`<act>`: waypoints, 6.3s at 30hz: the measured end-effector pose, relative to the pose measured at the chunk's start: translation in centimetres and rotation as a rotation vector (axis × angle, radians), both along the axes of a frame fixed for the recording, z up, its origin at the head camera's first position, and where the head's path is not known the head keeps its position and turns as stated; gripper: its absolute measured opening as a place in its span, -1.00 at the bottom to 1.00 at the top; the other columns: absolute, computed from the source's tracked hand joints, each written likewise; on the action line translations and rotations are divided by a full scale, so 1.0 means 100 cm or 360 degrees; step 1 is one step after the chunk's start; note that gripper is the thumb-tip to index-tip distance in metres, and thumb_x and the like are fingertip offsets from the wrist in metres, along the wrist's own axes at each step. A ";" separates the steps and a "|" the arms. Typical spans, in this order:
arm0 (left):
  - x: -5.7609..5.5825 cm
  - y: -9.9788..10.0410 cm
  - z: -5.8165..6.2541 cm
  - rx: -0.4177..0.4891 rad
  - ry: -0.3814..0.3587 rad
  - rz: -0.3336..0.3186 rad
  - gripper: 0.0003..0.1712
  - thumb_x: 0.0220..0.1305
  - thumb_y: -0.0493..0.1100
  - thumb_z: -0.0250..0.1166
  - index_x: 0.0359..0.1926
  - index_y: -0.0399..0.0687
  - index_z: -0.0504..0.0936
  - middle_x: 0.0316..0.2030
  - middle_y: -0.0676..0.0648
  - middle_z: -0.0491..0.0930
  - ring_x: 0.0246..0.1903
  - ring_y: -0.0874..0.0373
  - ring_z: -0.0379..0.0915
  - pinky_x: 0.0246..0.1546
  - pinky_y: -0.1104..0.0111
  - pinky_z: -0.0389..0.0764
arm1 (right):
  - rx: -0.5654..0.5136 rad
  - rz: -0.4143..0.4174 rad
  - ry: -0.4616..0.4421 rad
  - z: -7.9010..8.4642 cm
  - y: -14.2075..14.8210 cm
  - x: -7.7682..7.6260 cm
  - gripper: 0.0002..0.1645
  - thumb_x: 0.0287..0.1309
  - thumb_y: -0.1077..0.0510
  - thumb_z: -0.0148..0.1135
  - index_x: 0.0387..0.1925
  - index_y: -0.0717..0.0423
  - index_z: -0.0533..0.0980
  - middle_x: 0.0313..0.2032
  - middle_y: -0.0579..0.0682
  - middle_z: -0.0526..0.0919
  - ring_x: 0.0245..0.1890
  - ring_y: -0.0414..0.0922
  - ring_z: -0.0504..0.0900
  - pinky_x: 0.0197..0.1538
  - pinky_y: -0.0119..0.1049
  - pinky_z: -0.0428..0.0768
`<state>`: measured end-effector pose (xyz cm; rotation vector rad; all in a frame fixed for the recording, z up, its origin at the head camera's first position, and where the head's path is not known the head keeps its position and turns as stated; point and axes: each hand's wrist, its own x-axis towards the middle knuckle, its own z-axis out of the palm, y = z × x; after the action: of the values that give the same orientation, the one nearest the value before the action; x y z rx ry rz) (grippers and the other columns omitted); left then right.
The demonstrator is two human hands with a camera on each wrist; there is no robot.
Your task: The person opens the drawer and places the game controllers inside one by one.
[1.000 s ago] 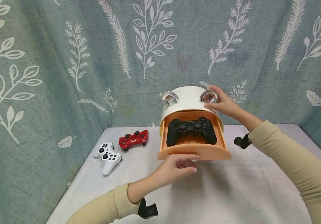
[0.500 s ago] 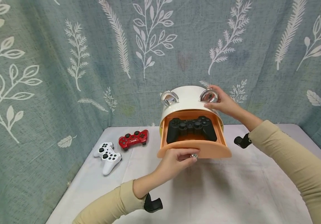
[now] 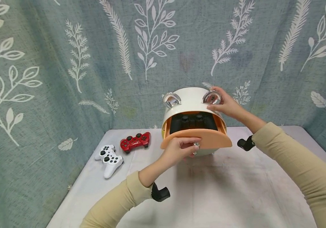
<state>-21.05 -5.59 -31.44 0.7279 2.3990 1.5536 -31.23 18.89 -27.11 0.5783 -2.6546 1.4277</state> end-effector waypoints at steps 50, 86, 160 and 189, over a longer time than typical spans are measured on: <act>-0.062 0.021 -0.004 0.0061 0.0173 0.0279 -0.68 0.22 -0.12 0.21 0.01 0.07 0.61 -0.28 -0.06 0.65 -0.50 -0.07 0.58 -0.70 0.43 0.41 | -0.0050 -0.0005 0.0004 0.000 -0.001 0.000 -0.16 0.14 0.14 0.22 0.35 0.02 -0.01 -0.02 0.17 0.44 -0.48 -0.13 0.41 -0.35 -0.27 0.40; -0.051 0.005 -0.051 0.0031 0.0030 0.0198 -0.58 0.13 -0.18 0.31 0.05 -0.08 0.58 -0.11 -0.12 0.63 -0.24 0.09 0.60 -0.45 0.39 0.60 | -0.0038 -0.0015 0.0030 -0.001 0.000 -0.001 -0.14 0.12 0.11 0.24 0.36 -0.04 0.00 -0.02 0.13 0.47 -0.31 -0.19 0.48 -0.22 -0.26 0.44; 0.004 -0.001 -0.077 0.0250 -0.0149 0.0079 -0.69 0.09 -0.28 0.31 -0.09 -0.23 0.64 -0.33 -0.27 0.64 -0.49 0.08 0.55 -0.35 0.31 0.62 | -0.0089 -0.0003 0.0028 -0.003 -0.001 0.000 -0.15 0.12 0.16 0.23 0.35 -0.02 0.01 -0.02 0.13 0.48 -0.34 -0.17 0.44 -0.27 -0.31 0.41; 0.036 -0.005 -0.076 0.0244 -0.0189 0.0057 -0.72 0.10 -0.26 0.30 -0.12 -0.20 0.66 -0.33 -0.20 0.66 -0.46 0.26 0.56 -0.33 0.44 0.60 | -0.0114 0.0047 0.0026 -0.003 0.000 0.000 -0.19 0.14 0.13 0.21 0.34 0.00 0.02 0.01 0.13 0.44 -0.22 -0.17 0.43 -0.19 -0.32 0.42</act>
<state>-17.47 -6.04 -39.06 0.6040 2.2393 1.7580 -31.27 18.90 -27.44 0.6221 -2.5808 1.5119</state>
